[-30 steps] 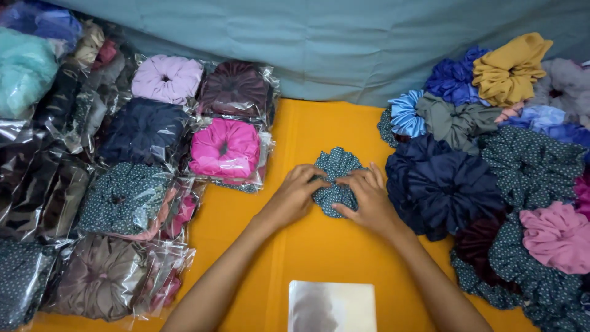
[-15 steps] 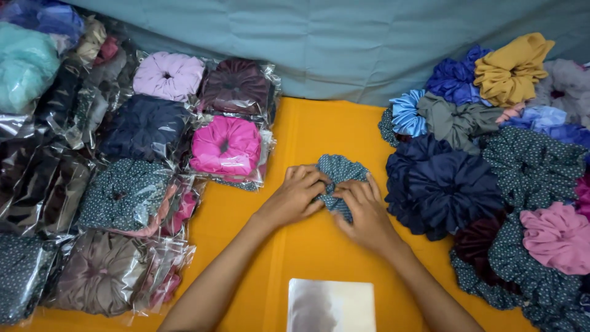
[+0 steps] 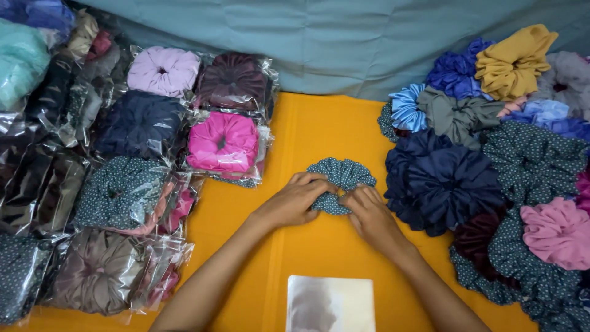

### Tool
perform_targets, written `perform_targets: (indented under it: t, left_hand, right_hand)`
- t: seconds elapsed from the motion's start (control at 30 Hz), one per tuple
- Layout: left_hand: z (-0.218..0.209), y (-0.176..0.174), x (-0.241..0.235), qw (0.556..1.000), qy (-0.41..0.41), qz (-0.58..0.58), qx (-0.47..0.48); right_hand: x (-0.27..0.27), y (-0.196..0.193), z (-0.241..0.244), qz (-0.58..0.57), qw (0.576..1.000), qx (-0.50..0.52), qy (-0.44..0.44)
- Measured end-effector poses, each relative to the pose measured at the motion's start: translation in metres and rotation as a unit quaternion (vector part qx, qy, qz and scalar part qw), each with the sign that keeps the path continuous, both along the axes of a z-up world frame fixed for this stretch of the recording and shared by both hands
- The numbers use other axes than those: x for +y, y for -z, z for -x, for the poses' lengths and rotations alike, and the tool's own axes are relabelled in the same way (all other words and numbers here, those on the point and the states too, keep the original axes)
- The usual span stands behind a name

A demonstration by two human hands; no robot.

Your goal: Packaging various colored and patterned scrunchies into clear plastic bags.

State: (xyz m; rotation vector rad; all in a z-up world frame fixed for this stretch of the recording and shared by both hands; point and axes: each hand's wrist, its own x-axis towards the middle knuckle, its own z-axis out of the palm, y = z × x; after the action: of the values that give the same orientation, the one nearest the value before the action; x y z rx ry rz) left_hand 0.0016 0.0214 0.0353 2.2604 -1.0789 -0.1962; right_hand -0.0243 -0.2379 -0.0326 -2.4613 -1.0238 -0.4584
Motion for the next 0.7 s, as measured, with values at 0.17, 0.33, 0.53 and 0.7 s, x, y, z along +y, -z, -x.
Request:
perform_targets:
  t: [0.17, 0.33, 0.53, 0.7]
  left_hand:
    - [0.007, 0.018, 0.001, 0.999, -0.020, 0.017, -0.042]
    - [0.010, 0.018, 0.000, 0.997, -0.021, 0.062, -0.040]
    - [0.010, 0.020, -0.001, 0.994, -0.036, 0.082, -0.059]
    - [0.010, 0.016, 0.005, 0.995, -0.012, 0.076, -0.057]
  right_hand:
    - [0.008, -0.011, 0.008, 0.036, 0.996, -0.077, 0.014]
    - [0.018, -0.019, 0.015, 0.051, 0.991, -0.102, 0.064]
    - [0.030, -0.011, 0.015, 0.038, 0.988, -0.146, 0.040]
    - [0.021, -0.008, 0.012, 0.025, 0.992, -0.123, 0.010]
